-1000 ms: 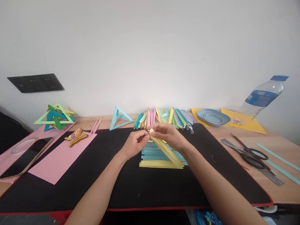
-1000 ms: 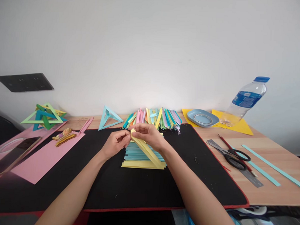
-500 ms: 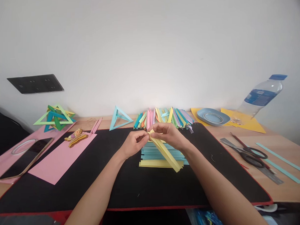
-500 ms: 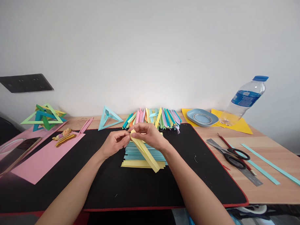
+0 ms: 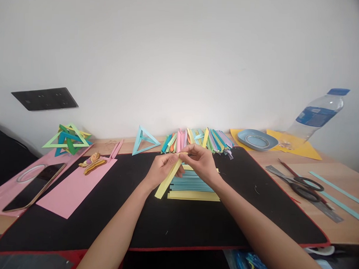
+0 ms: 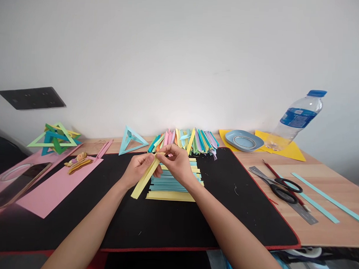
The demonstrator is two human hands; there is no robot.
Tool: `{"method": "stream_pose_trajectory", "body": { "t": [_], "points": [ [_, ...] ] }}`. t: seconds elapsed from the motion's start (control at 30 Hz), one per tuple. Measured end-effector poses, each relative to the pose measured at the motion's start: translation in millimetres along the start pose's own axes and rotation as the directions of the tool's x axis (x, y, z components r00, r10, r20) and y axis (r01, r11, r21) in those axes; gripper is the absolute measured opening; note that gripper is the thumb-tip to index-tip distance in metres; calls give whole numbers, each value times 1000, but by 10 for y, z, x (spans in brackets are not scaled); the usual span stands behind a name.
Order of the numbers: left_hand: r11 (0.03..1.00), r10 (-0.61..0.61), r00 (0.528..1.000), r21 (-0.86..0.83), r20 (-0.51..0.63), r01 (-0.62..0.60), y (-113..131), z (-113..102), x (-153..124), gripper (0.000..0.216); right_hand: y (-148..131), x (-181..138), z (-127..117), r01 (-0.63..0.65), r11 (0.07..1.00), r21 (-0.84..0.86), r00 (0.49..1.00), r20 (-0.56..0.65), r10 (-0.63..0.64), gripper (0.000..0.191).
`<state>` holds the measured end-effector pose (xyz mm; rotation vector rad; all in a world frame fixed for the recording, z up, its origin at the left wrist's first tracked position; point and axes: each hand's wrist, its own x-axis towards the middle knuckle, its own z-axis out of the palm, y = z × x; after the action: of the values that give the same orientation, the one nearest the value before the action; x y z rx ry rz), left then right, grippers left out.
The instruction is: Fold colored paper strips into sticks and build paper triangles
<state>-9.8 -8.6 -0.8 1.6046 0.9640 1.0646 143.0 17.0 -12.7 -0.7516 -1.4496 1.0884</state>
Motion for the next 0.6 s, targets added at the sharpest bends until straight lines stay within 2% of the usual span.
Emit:
{"method": "stream_pose_trajectory", "body": {
  "t": [0.13,0.33,0.5,0.6],
  "points": [
    [1000,-15,1000,-11,13,15,6,0,2,44,3,-4,5,-9,1000,-12,1000,-14,9,26],
    [997,-53,999,49,11,53,-29,-2,-1,45,4,22,-12,-53,998,39,998,48,52,29],
    [997,-29,1000,71,-6,30,-17,4,-7,43,-47,25,-28,-128,984,124,990,77,119,25],
    [994,-6,1000,110,-7,7,11,2,-10,43,-73,28,-47,-130,983,126,987,109,117,24]
  ]
}}
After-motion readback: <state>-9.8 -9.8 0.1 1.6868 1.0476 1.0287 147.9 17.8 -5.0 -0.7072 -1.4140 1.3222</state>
